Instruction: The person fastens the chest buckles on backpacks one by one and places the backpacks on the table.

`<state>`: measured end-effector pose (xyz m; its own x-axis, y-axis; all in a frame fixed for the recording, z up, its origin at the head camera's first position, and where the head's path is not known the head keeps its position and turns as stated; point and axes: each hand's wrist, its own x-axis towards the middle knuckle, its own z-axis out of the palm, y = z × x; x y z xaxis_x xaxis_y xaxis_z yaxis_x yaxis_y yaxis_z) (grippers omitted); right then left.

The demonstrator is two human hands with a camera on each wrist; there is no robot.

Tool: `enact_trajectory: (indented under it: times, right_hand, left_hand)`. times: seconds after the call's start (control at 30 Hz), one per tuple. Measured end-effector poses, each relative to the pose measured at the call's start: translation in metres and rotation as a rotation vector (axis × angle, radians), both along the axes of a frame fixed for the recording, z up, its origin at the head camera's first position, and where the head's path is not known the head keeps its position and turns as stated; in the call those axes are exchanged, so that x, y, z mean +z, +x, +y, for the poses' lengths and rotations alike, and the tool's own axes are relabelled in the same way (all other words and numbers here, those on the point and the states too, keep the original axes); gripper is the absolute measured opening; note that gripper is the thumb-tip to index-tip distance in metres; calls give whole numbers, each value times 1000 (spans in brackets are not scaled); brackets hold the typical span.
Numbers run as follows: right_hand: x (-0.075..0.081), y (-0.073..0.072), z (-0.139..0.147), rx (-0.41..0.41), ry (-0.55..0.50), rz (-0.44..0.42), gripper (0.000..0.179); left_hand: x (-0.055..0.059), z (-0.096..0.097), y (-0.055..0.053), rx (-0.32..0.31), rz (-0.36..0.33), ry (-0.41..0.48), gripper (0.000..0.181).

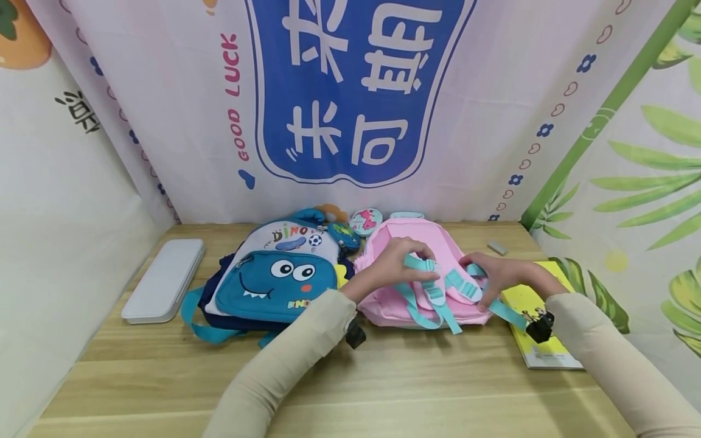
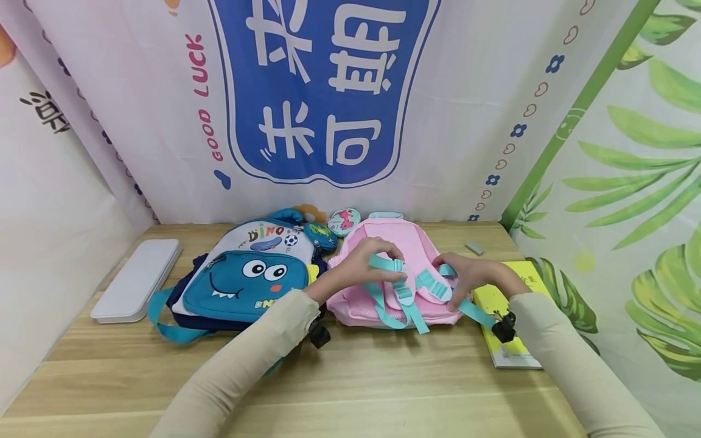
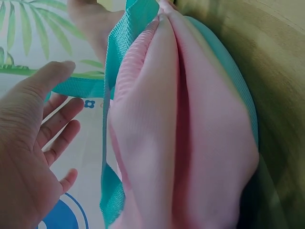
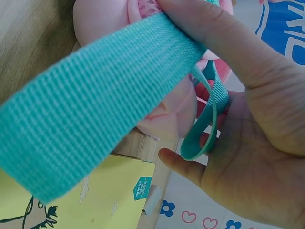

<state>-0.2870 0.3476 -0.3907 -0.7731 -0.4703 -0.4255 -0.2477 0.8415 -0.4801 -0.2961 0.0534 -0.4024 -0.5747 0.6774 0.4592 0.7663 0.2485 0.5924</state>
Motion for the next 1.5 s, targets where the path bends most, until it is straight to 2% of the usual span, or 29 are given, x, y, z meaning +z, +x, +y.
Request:
enact_trajectory:
  times: [0.07, 0.17, 0.4, 0.6, 0.8, 1.03, 1.3, 1.5]
  right_hand:
    - [-2, 0, 2, -2, -6, 11, 109]
    - [-3, 3, 4, -15, -25, 19, 108]
    - [5, 9, 8, -28, -77, 43, 100]
    - [15, 13, 7, -12, -94, 69, 91]
    - [21, 15, 11, -18, -91, 86, 85]
    - [25, 13, 18, -11, -80, 175, 71]
    - [29, 17, 24, -9, -99, 170, 56]
    - [38, 20, 27, -32, -116, 186, 53]
  left_hand:
    - [-2, -1, 0, -9, -4, 34, 22]
    - [-4, -1, 0, -1, -47, 68, 20]
    - [-6, -2, 1, 133, -196, 79, 26]
    - [-11, -4, 2, 151, -254, 100, 27]
    - [-17, -5, 1, 160, -268, 96, 27]
    - [-20, -5, 0, 150, -287, 125, 28]
    - [-25, -5, 0, 139, -316, 149, 28]
    - [-24, -6, 1, 151, -331, 147, 29]
